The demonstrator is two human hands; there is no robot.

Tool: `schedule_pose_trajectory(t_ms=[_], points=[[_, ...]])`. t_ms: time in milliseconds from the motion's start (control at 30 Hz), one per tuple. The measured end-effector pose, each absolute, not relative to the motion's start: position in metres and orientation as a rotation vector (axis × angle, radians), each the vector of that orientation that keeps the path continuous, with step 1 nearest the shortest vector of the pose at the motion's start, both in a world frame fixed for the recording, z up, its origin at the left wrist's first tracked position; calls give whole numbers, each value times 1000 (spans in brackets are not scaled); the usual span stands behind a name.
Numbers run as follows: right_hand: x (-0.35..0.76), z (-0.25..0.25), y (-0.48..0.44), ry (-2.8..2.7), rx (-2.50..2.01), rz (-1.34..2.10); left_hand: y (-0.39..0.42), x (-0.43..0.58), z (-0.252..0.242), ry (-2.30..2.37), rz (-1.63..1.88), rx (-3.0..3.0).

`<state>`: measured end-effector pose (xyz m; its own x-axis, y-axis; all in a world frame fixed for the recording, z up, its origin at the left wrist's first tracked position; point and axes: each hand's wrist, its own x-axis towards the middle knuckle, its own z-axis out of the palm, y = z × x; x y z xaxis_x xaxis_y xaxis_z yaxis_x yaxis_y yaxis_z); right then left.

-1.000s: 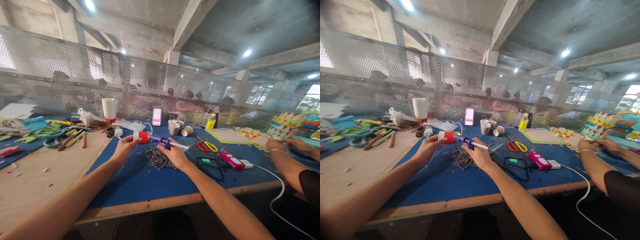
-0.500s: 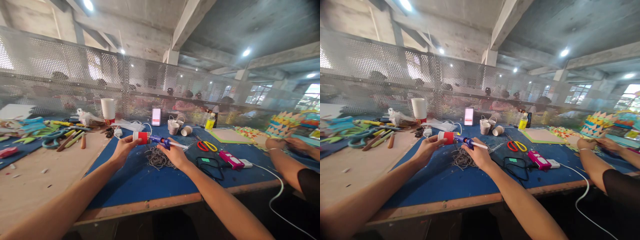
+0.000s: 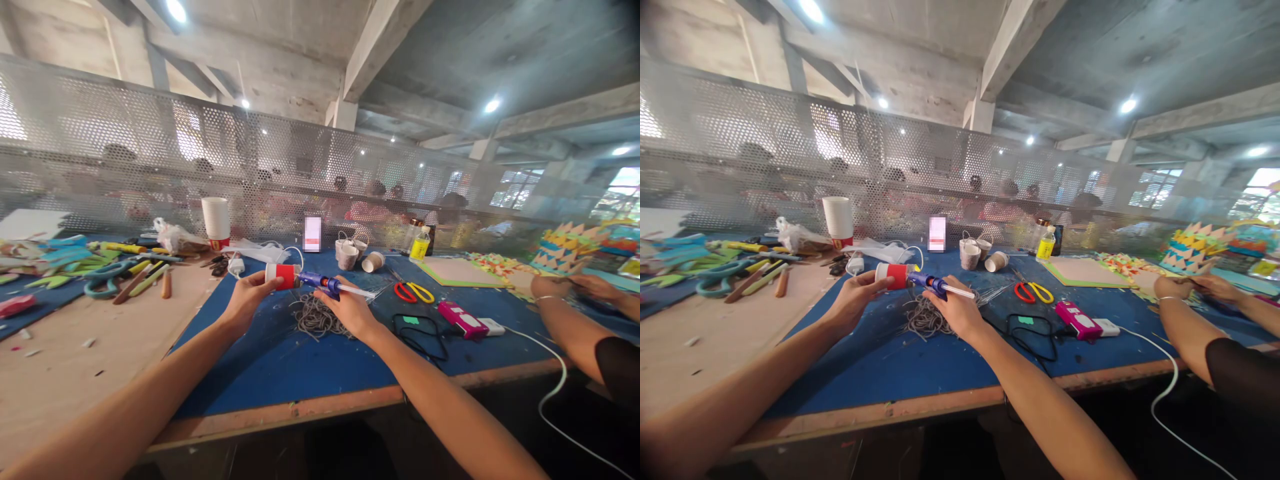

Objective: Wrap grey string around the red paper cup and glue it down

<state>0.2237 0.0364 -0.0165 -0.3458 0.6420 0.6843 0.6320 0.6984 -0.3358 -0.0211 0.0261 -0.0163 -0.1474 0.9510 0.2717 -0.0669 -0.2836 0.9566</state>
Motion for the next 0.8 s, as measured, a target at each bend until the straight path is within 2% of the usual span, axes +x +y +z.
schedule_pose_trajectory(t_ms=[800], points=[[224, -20, 39, -2082, -973, -59, 27, -22, -16, 1111, 1572, 1278]])
